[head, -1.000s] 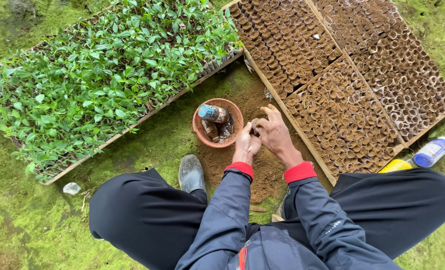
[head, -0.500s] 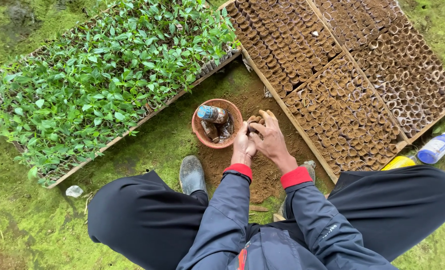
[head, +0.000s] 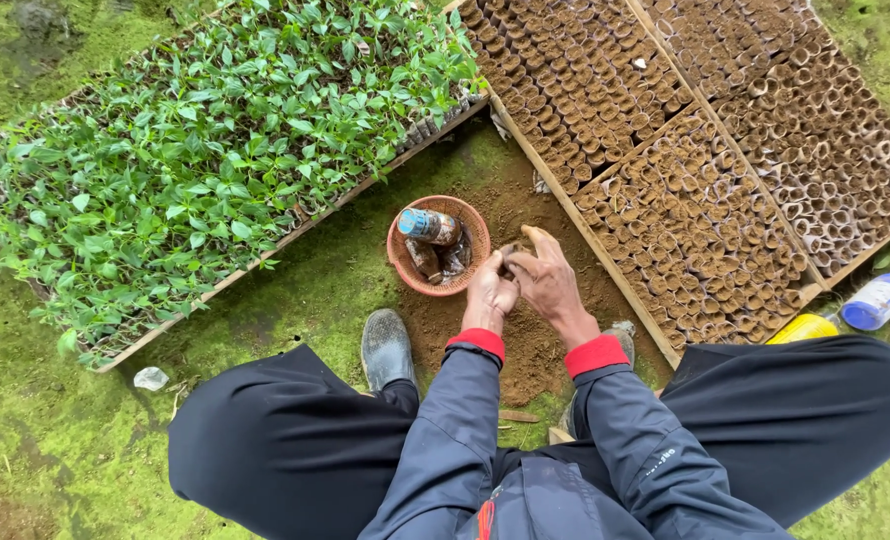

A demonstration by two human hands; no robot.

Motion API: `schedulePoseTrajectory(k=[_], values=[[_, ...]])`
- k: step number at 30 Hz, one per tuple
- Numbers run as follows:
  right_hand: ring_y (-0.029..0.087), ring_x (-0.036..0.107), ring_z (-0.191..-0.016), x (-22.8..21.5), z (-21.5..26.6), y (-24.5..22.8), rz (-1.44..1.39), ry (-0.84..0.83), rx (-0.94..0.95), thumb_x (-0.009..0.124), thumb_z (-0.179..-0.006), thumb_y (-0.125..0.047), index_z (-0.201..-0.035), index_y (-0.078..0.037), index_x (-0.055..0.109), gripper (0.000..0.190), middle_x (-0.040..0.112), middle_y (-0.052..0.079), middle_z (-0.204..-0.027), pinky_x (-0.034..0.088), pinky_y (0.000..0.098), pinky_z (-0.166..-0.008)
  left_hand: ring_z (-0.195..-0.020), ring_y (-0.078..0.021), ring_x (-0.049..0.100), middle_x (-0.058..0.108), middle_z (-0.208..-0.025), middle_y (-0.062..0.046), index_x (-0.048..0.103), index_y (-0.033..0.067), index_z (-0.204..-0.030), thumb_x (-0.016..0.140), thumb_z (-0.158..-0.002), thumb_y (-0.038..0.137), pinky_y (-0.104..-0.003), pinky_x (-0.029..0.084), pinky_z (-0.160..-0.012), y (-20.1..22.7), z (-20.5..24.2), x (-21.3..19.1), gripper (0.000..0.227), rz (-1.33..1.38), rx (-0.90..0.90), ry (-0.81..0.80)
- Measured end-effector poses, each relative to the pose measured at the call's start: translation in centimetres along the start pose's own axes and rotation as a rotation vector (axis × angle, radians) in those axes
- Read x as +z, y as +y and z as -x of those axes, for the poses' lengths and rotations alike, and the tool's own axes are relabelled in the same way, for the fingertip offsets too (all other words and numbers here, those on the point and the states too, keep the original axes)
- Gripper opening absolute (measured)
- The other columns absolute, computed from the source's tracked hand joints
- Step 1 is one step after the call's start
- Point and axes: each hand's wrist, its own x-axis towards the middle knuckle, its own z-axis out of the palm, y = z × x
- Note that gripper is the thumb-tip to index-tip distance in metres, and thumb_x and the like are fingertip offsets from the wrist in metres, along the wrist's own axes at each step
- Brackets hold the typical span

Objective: Filling small cardboard tubes with soil and placing them into a wooden tray for seed germination.

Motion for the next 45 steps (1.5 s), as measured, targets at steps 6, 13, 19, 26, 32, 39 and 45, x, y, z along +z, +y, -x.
schedulePoseTrajectory(k=[6,13,19,26,32,39,45], values=[[0.035,0.061,-0.126,4.2,1.3,4.9,-0.164,0.053,0.218,0.068,-0.099,-0.030,-0.114,-0.016,0.075,0.022,0.063,0.014,-0.133,0.051,0.0464,-0.106,-0.105,-0.0410,0.070,0.065,-0.119,-0.031,0.070,-0.0026,-0.119,0.062,-0.104,0.018,-0.050,0.065,-0.092,3.2,1.4,1.1,0.026,-0.004,0.085,-0.060],[0.047,0.052,-0.135,10.9,7.0,5.6,0.050,-0.430,0.314,0.072,-0.092,-0.024,-0.146,-0.011,0.055,0.059,0.047,0.029,-0.149,0.047,0.0562,-0.111,-0.107,-0.0421,0.070,0.066,-0.125,-0.031,0.061,0.0005,-0.136,0.059,-0.107,0.020,-0.052,0.063,-0.093,3.6,3.4,2.6,0.035,-0.013,0.131,-0.196],[0.037,0.061,-0.115,12.2,10.8,5.6,0.265,-0.336,0.099,0.068,-0.092,-0.013,-0.130,-0.007,0.057,0.039,0.057,0.020,-0.121,0.050,0.0430,-0.101,-0.107,-0.0402,0.071,0.068,-0.123,-0.030,0.064,0.0013,-0.134,0.060,-0.106,0.022,-0.050,0.063,-0.094,3.3,4.2,2.9,0.035,-0.029,0.118,-0.227],[0.019,0.070,-0.061,9.3,6.5,7.9,-0.704,-0.071,0.918,0.081,-0.084,-0.003,-0.105,-0.005,0.077,0.021,0.074,0.016,-0.085,0.058,0.0305,-0.056,-0.106,-0.0395,0.072,0.069,-0.123,-0.029,0.064,0.0008,-0.133,0.057,-0.107,0.024,-0.050,0.064,-0.093,3.1,4.0,2.7,0.035,-0.032,0.118,-0.254],[0.015,0.073,-0.078,-1.9,-0.9,2.9,-1.128,0.010,0.940,0.074,-0.095,-0.012,-0.108,-0.008,0.075,0.014,0.074,0.007,-0.091,0.062,0.0254,-0.067,-0.109,-0.0434,0.070,0.067,-0.125,-0.030,0.063,0.0003,-0.134,0.055,-0.108,0.025,-0.053,0.063,-0.094,2.5,3.1,2.6,0.037,-0.043,0.112,-0.248],[0.019,0.073,-0.080,-5.3,-3.9,-1.9,-1.113,-0.023,0.772,0.073,-0.093,-0.004,-0.110,0.001,0.073,0.017,0.074,0.016,-0.094,0.062,0.0286,-0.067,-0.109,-0.0422,0.070,0.068,-0.125,-0.029,0.064,0.0004,-0.132,0.054,-0.109,0.025,-0.053,0.063,-0.093,1.8,3.6,3.3,0.036,-0.084,0.115,-0.261],[0.016,0.070,-0.074,-4.4,-4.2,-2.4,-0.901,-0.049,0.669,0.074,-0.090,-0.003,-0.108,0.003,0.075,0.019,0.073,0.016,-0.085,0.061,0.0297,-0.064,-0.102,-0.0352,0.072,0.072,-0.116,-0.024,0.067,0.0013,-0.129,0.060,-0.106,0.023,-0.049,0.064,-0.090,1.6,4.0,3.9,0.032,-0.109,0.152,-0.254]])
